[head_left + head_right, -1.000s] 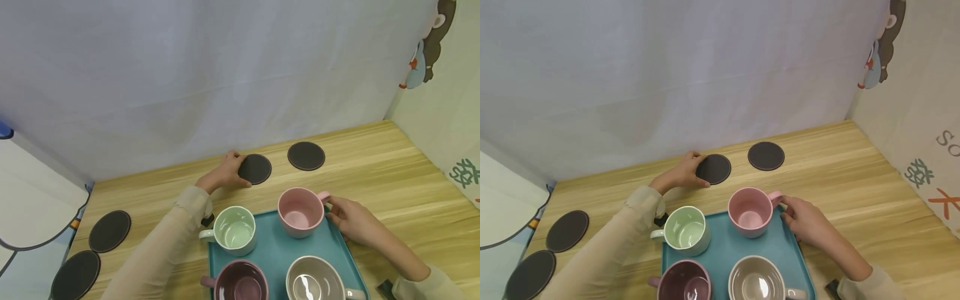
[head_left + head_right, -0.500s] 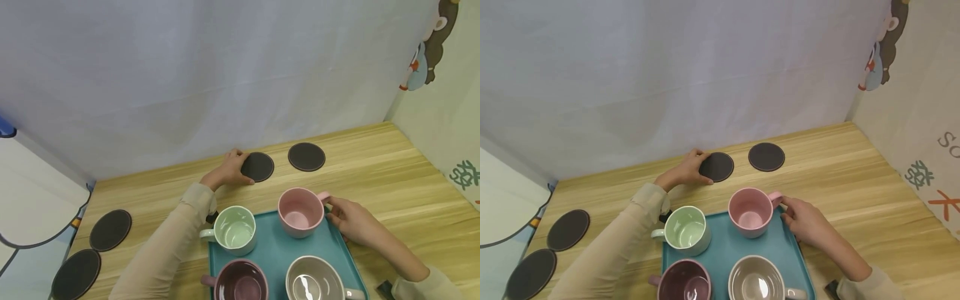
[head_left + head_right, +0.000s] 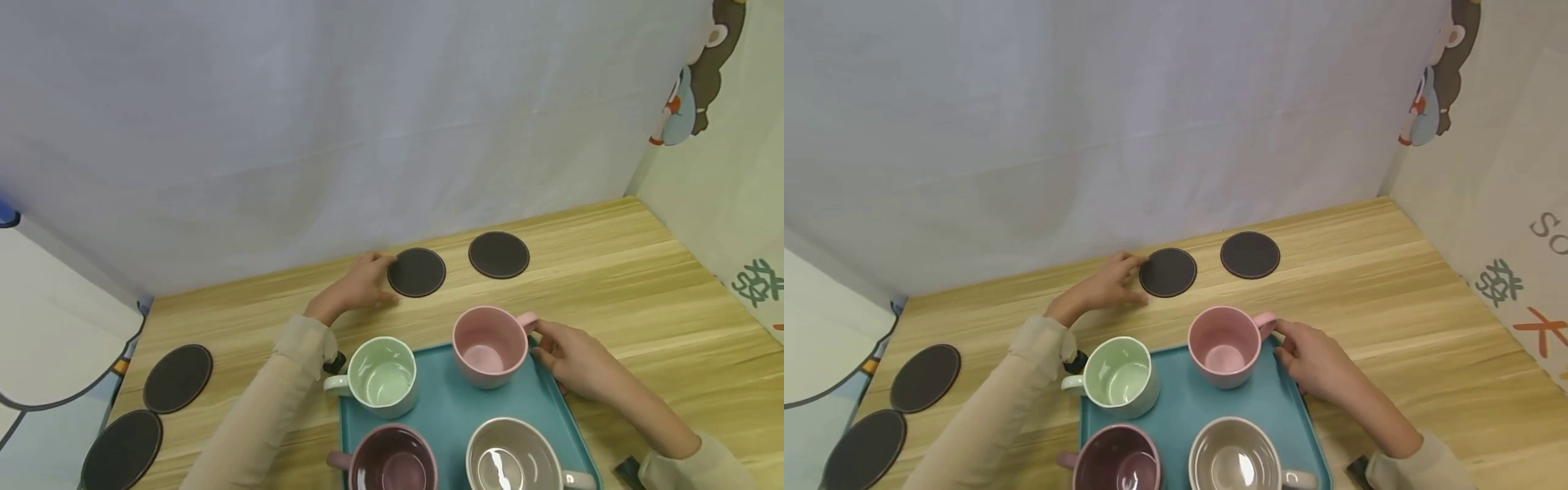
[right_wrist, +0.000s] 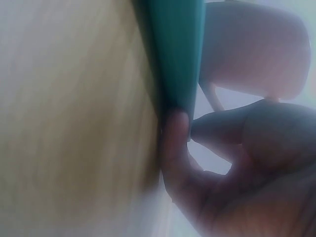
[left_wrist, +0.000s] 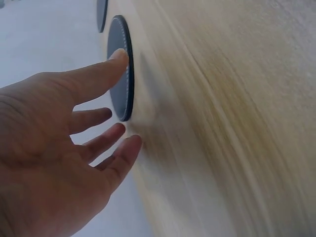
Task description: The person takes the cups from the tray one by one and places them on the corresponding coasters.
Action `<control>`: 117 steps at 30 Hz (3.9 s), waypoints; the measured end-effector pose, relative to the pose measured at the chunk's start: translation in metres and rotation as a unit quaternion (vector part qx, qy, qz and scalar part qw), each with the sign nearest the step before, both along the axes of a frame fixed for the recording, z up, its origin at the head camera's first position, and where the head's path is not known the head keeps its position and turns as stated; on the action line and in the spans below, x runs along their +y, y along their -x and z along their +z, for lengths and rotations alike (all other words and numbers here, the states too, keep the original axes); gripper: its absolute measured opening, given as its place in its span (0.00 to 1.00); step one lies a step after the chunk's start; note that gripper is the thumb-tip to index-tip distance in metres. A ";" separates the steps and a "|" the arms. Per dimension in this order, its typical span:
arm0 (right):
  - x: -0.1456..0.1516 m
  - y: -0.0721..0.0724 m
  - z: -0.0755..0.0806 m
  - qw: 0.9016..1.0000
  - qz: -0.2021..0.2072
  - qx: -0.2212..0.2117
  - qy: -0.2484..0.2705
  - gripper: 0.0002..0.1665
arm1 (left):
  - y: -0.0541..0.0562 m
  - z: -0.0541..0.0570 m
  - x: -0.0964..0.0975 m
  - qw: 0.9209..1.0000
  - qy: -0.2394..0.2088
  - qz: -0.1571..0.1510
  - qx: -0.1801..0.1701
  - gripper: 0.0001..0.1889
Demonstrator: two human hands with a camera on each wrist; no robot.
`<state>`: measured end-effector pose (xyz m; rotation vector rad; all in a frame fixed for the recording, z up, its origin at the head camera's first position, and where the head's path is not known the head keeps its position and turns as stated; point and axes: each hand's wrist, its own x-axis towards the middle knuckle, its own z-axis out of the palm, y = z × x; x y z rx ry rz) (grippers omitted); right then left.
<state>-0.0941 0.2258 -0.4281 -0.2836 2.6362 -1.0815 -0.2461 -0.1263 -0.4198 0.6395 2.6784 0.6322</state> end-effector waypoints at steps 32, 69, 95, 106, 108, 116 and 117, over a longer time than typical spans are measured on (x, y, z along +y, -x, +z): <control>0.000 -0.003 0.004 1.000 0.003 -0.003 0.004 0.24 | -0.088 0.013 -0.095 0.994 -0.014 0.093 0.055 0.41; 0.000 0.000 0.004 1.000 0.003 0.001 0.003 0.22 | -0.161 0.021 -0.190 0.978 0.004 0.205 0.030 0.47; 0.001 0.000 0.003 1.000 0.005 -0.001 -0.005 0.21 | -0.178 0.007 -0.274 0.961 0.086 0.262 0.012 0.50; 0.000 0.000 0.003 1.000 0.004 0.004 -0.004 0.21 | -0.178 -0.002 -0.290 0.952 0.107 0.284 -0.032 0.52; 0.000 0.000 0.003 1.000 0.005 0.005 -0.004 0.21 | -0.179 -0.003 -0.291 0.952 0.104 0.287 -0.031 0.52; -0.001 0.001 0.002 1.000 0.004 0.007 -0.007 0.23 | -0.180 -0.008 -0.292 0.953 0.100 0.286 -0.008 0.50; -0.001 0.001 0.002 1.000 0.004 0.006 -0.006 0.23 | -0.180 -0.009 -0.292 0.953 0.102 0.285 -0.004 0.50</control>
